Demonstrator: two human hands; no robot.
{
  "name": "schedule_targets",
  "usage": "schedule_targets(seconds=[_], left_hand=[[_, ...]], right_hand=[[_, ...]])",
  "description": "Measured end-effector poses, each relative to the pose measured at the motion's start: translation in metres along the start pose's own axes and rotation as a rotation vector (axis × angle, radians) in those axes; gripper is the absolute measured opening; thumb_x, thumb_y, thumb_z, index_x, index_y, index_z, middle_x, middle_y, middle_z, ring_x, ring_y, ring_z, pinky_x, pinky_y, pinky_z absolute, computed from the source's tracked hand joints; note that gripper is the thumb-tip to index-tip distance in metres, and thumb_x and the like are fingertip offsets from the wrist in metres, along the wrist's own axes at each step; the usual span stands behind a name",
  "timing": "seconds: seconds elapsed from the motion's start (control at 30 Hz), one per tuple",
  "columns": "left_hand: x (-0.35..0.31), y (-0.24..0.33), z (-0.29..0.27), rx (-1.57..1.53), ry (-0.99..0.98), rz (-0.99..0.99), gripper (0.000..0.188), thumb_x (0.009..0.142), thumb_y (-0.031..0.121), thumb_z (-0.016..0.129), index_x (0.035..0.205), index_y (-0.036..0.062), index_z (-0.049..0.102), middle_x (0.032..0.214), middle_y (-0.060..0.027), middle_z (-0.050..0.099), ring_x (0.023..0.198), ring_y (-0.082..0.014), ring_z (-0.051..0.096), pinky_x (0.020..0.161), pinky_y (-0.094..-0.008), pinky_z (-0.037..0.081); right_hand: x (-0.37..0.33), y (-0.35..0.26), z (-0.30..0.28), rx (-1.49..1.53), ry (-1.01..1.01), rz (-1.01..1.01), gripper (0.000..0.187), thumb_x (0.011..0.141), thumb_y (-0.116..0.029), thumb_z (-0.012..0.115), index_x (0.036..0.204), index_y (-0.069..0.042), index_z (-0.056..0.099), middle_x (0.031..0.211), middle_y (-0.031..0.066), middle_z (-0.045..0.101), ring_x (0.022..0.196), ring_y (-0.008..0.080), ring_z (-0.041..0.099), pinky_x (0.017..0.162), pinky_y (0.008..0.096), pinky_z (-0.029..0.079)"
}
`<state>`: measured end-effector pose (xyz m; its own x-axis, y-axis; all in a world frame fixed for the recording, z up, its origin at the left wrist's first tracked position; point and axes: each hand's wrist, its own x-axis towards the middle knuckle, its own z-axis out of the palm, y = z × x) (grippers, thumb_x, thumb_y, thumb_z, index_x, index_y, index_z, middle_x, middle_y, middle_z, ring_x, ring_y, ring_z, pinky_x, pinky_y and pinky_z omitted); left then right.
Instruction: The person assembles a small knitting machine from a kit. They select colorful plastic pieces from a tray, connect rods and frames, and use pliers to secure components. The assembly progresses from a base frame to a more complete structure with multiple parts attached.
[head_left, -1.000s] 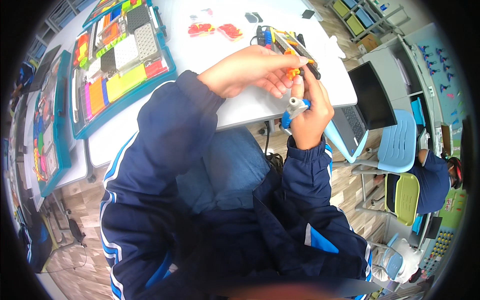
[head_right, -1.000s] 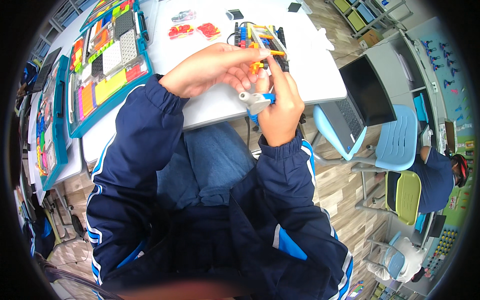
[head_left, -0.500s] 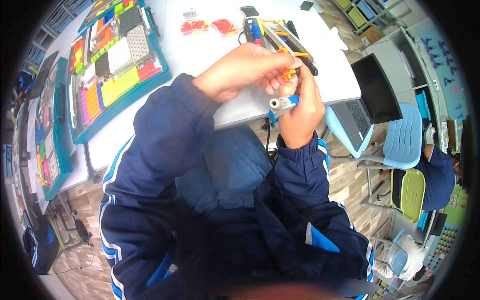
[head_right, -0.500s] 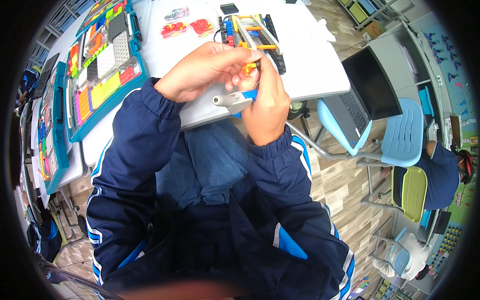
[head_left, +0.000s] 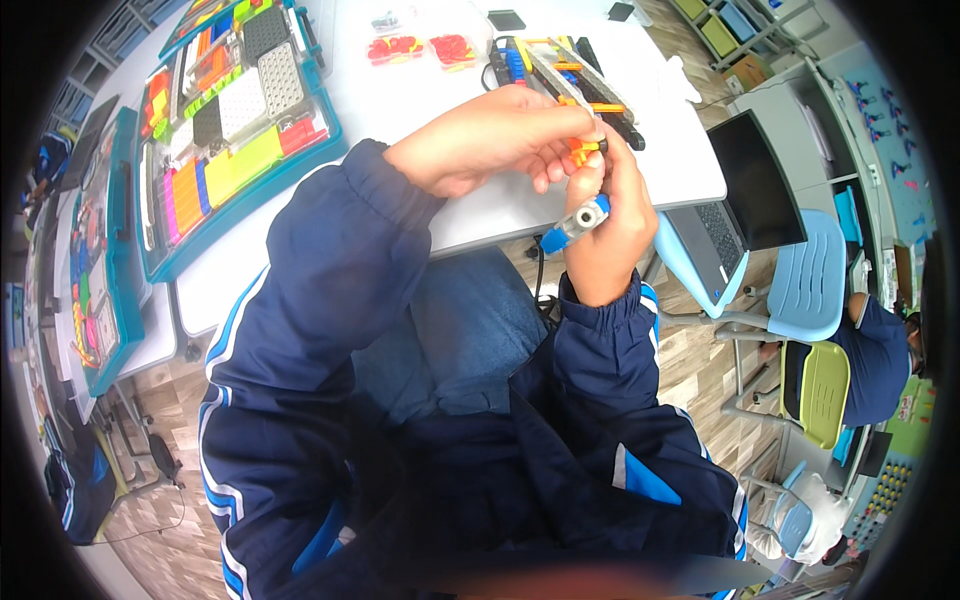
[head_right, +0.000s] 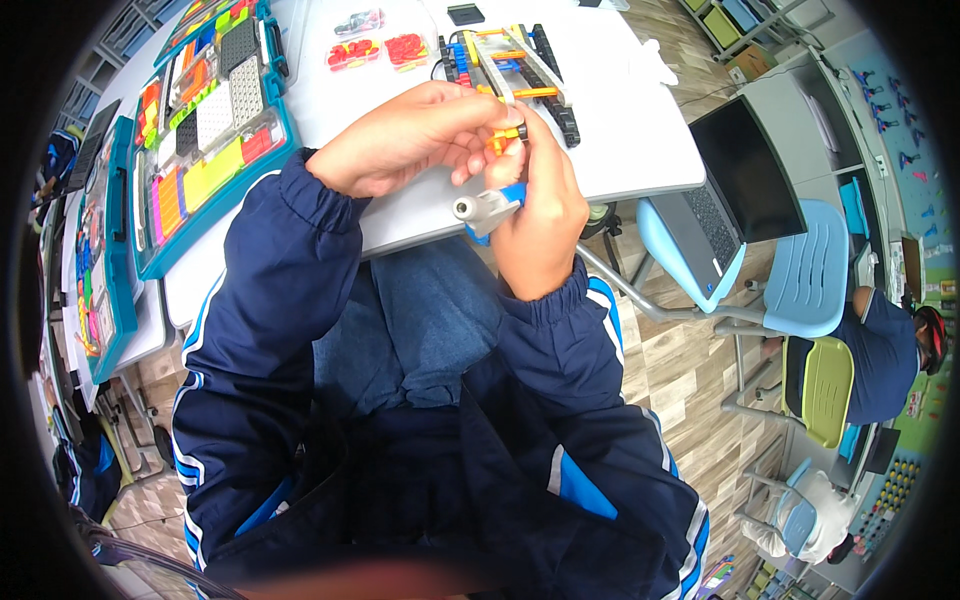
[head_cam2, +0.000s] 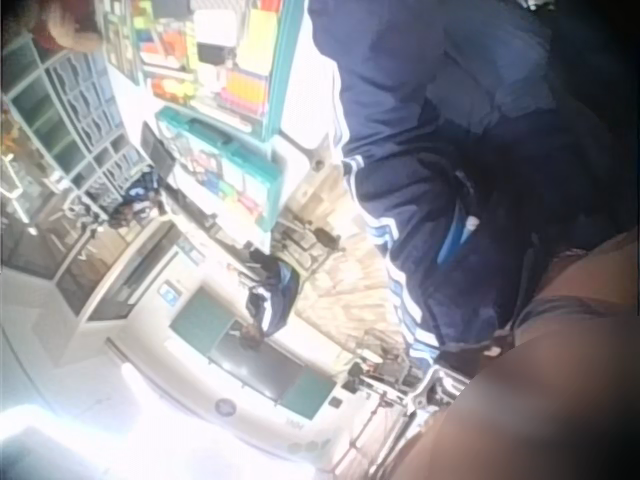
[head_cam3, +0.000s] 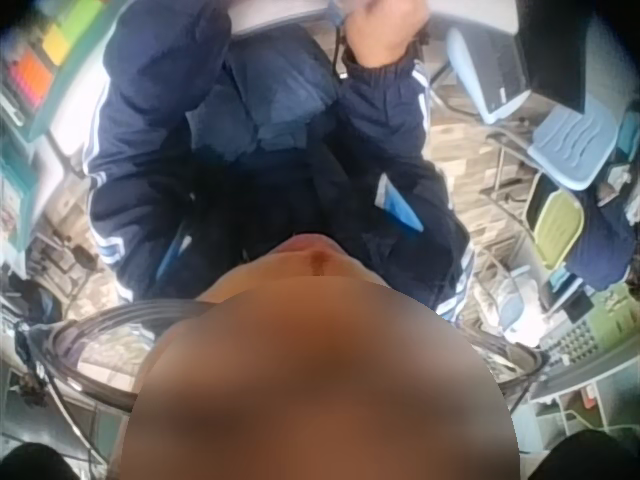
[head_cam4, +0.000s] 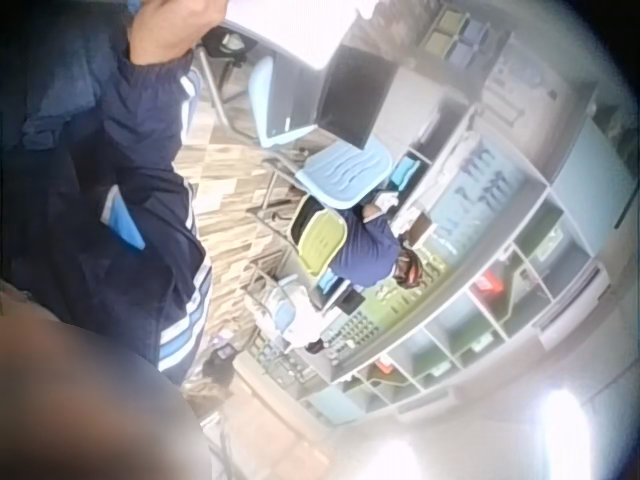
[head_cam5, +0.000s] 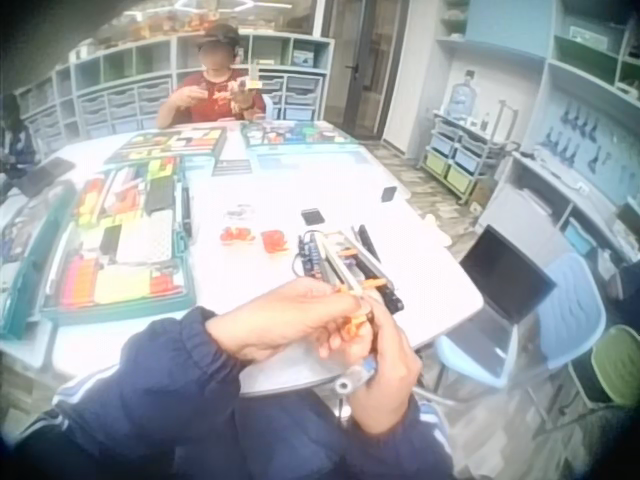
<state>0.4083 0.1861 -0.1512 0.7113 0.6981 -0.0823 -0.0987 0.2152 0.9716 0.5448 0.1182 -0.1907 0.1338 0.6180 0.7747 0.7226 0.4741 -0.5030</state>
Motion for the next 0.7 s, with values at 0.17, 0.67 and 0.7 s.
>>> schedule_targets(seconds=[0.17,0.67,0.7], left_hand=[[0.0,0.003,0.001,0.08,-0.017,-0.011,0.033,0.094,0.033,0.055,0.084,0.0027,0.063,0.07,-0.0006,0.059,0.057,-0.0056,0.052,0.052,-0.0201,0.042],[-0.003,0.007,-0.004,0.024,0.014,0.026,0.039,0.094,0.041,0.056,0.078,0.0053,0.057,0.067,0.0,0.051,0.058,-0.0099,0.055,0.052,-0.0233,0.041],[-0.004,0.008,-0.004,0.018,0.018,0.029,0.041,0.095,0.043,0.055,0.078,0.0059,0.057,0.067,0.0003,0.051,0.059,-0.0099,0.055,0.052,-0.0231,0.042]], right_hand=[[-0.002,-0.005,-0.002,0.004,-0.044,0.056,0.028,0.093,-0.01,0.055,0.119,0.001,0.059,0.099,0.0187,0.067,0.086,0.028,0.067,0.075,0.0348,0.053],[-0.001,-0.008,-0.007,0.009,-0.035,0.237,0.027,0.09,-0.005,0.059,0.116,-0.002,0.064,0.089,0.0205,0.068,0.076,0.0253,0.07,0.068,0.033,0.053],[-0.001,-0.009,-0.008,0.016,-0.031,0.262,0.026,0.09,-0.006,0.06,0.115,-0.002,0.065,0.088,0.0202,0.068,0.076,0.0243,0.07,0.067,0.0322,0.053]])
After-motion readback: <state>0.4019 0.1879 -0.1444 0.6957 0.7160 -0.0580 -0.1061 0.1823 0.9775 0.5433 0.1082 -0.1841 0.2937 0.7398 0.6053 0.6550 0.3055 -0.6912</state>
